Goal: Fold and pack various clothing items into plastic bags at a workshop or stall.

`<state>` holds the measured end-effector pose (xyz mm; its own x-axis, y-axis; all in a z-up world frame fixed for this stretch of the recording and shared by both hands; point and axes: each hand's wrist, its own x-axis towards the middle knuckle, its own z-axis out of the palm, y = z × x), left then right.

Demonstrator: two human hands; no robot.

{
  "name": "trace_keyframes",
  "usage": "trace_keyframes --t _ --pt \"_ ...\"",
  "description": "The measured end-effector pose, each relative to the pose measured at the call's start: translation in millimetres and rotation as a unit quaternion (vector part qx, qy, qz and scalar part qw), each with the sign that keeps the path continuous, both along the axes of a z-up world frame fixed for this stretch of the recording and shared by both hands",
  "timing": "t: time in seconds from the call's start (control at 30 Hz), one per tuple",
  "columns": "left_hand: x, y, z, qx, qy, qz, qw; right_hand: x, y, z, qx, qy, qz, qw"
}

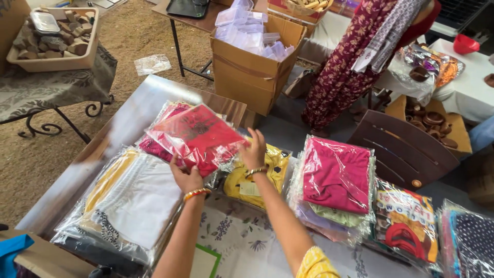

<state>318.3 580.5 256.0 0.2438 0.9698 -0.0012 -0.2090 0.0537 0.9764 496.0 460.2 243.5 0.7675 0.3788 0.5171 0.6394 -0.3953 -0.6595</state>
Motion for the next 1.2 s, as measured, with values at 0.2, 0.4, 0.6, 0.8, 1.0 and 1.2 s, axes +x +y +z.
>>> trace_keyframes --t 0.2,0.4,0.6,0.8,1.0,1.2 --pt "-0.9 -20.1 -12.5 0.049 0.096 0.035 0.994 -28.4 30.1 -93.1 0.212 0.453 -0.115 0.858" --pt "-10.6 -28.6 9.5 0.007 0.038 -0.027 0.999 -40.5 50.5 -41.5 0.389 0.395 -0.078 0.828" --pt "-8.8 -9.9 -15.8 -0.024 0.002 -0.064 0.998 -21.6 50.1 -122.3 0.336 0.352 -0.145 0.862" --pt "-25.9 38.5 13.3 0.061 0.043 -0.190 0.979 -14.6 9.3 -45.0 0.404 0.587 -0.080 0.697" --pt "-15.5 142.9 63.7 0.034 0.055 -0.472 0.879 -2.2 -36.5 -87.1 0.359 0.700 0.092 0.610" --pt "12.6 184.7 88.4 0.484 0.455 -0.180 0.726 -104.0 -14.6 -22.3 0.380 0.672 0.206 0.602"
